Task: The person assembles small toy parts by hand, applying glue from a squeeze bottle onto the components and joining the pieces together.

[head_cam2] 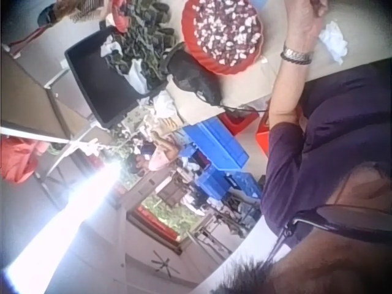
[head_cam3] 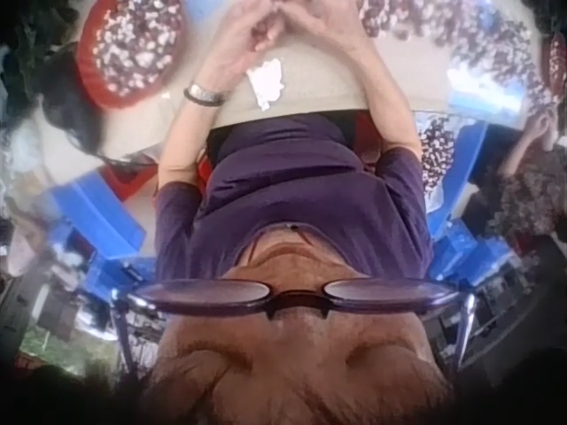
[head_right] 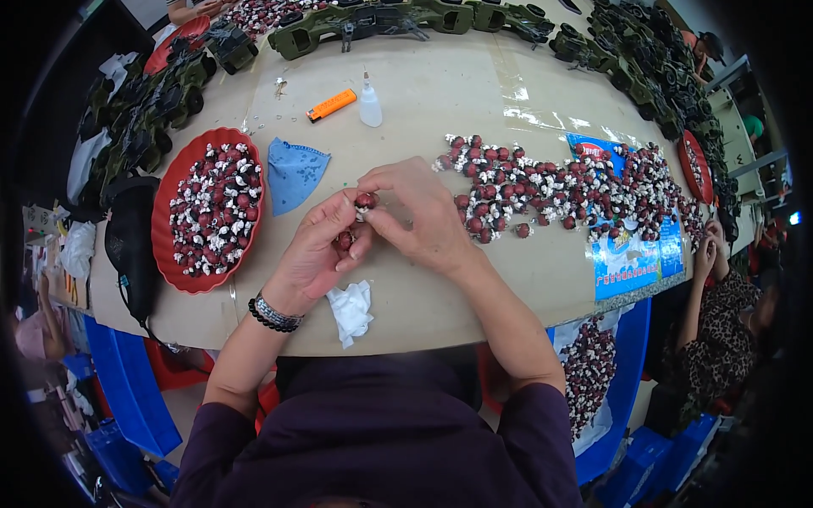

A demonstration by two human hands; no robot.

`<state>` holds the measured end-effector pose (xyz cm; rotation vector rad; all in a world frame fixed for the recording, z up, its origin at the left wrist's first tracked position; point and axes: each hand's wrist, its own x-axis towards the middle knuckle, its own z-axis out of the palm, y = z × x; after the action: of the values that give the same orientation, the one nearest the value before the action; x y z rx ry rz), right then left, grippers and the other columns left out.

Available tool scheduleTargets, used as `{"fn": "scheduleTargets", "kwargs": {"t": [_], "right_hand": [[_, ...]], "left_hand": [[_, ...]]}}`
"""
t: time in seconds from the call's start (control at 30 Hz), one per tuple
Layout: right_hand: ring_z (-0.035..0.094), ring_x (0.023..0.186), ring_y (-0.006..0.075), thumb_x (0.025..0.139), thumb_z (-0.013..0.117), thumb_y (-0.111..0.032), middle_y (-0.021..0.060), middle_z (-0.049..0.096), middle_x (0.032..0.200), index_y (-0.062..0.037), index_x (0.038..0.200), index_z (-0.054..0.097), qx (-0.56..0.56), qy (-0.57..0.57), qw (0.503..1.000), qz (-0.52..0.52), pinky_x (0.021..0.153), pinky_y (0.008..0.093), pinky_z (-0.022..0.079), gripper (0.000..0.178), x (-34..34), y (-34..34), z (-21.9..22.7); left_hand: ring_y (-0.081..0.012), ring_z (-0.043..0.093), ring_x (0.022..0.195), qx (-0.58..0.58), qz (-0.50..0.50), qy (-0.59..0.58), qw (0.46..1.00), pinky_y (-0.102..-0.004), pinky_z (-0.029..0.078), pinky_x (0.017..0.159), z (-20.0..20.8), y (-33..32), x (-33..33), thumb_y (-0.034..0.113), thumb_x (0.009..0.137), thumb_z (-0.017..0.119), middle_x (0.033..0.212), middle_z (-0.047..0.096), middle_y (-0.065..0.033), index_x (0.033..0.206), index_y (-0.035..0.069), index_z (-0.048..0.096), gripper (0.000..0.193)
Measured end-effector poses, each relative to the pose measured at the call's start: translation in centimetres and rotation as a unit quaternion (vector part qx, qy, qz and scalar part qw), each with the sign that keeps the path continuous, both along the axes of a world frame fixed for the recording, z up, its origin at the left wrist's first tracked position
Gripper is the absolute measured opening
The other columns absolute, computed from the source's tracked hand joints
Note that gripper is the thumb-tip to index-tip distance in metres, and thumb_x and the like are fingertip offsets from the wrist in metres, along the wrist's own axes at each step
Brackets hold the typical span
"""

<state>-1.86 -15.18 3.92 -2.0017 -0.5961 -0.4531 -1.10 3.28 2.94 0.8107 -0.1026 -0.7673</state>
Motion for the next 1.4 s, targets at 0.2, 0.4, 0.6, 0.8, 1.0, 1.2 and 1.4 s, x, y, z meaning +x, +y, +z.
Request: {"fn": "scheduleTargets", "kwargs": {"t": [0.2, 0.4, 0.6, 0.8, 1.0, 1.2, 1.4], "right_hand": [[0.058, 0.089, 0.0201, 0.073, 0.073, -0.003, 0.0085, 0.066, 0.103, -0.0048, 0.102, 0.066, -0.006, -0.023, 1.0, -0.001, 0.065, 0.028, 0.048, 0.029, 0.0, 0.3, 0.1], [0.058, 0.089, 0.0217, 0.073, 0.072, -0.002, 0.0103, 0.065, 0.103, -0.0035, 0.102, 0.066, -0.001, -0.016, 1.0, -0.003, 0.07, 0.0305, 0.049, 0.029, 0.1, 0.3, -0.2], [0.058, 0.09, 0.0245, 0.075, 0.069, -0.003, 0.011, 0.064, 0.1, -0.0016, 0.102, 0.064, 0.015, 0.045, 0.998, 0.029, 0.084, 0.0351, 0.046, 0.027, 0.1, 0.4, -0.3], [0.057, 0.091, 0.0246, 0.076, 0.066, -0.004, 0.0112, 0.062, 0.099, -0.0001, 0.097, 0.061, 0.002, 0.101, 0.994, 0.033, 0.083, 0.0342, 0.045, 0.022, 0.1, 0.3, -0.2], [0.058, 0.092, 0.024, 0.079, 0.066, -0.007, 0.0107, 0.062, 0.098, 0.0003, 0.099, 0.062, -0.023, 0.083, 0.996, 0.03, 0.079, 0.0321, 0.046, 0.022, 0.0, -0.1, 0.3], [0.059, 0.087, 0.0215, 0.08, 0.065, -0.006, 0.0099, 0.063, 0.089, -0.0019, 0.099, 0.066, -0.026, 0.03, 0.976, -0.214, 0.073, 0.0314, 0.047, 0.02, 0.5, -3.3, 1.1], [0.055, 0.088, 0.0263, 0.07, 0.07, 0.001, 0.0076, 0.061, 0.092, -0.0042, 0.099, 0.067, -0.233, 0.002, 0.957, -0.171, 0.08, 0.038, 0.043, 0.03, 1.0, -2.6, 0.5]], "left_hand": [[-0.0042, 0.047, 0.06, -0.01, 0.001, 0.003, 1.0, -0.0173, 0.032, 0.045, 0.0, -0.1, 0.0, 0.031, 0.1, 0.052, 0.096, 0.06, -0.0001, 0.113, 0.004, 0.059, 0.031], [-0.0048, 0.046, 0.059, -0.015, 0.004, 0.033, 0.999, -0.0177, 0.031, 0.044, 0.3, -0.3, -0.2, 0.038, 0.102, 0.045, 0.085, 0.058, -0.0001, 0.111, 0.001, 0.061, 0.041], [-0.0061, 0.045, 0.056, 0.026, -0.006, 0.047, 0.999, -0.0198, 0.029, 0.042, -0.4, -0.1, -0.1, 0.042, 0.103, 0.041, 0.075, 0.053, 0.0005, 0.111, 0.0, 0.061, 0.048], [-0.0066, 0.045, 0.056, 0.047, -0.009, 0.063, 0.997, -0.0198, 0.028, 0.042, -0.4, -0.2, 0.0, 0.043, 0.103, 0.04, 0.077, 0.055, 0.0011, 0.109, -0.001, 0.063, 0.049], [-0.008, 0.045, 0.056, 0.029, -0.009, 0.072, 0.997, -0.0207, 0.028, 0.04, -0.5, -0.5, 0.0, 0.044, 0.102, 0.04, 0.082, 0.06, -0.0017, 0.106, 0.0, 0.063, 0.05], [-0.0149, 0.048, 0.051, -0.073, 0.061, 0.102, 0.99, -0.0247, 0.032, 0.038, -0.6, 0.4, 0.7, 0.025, 0.09, 0.046, 0.092, 0.061, -0.0086, 0.099, 0.0, 0.059, 0.03], [-0.019, 0.051, 0.054, -0.181, 0.08, 0.058, 0.979, -0.0269, 0.034, 0.04, 0.2, 1.0, 0.9, 0.027, 0.092, 0.047, 0.09, 0.059, -0.0092, 0.074, 0.001, 0.056, 0.033]]}}
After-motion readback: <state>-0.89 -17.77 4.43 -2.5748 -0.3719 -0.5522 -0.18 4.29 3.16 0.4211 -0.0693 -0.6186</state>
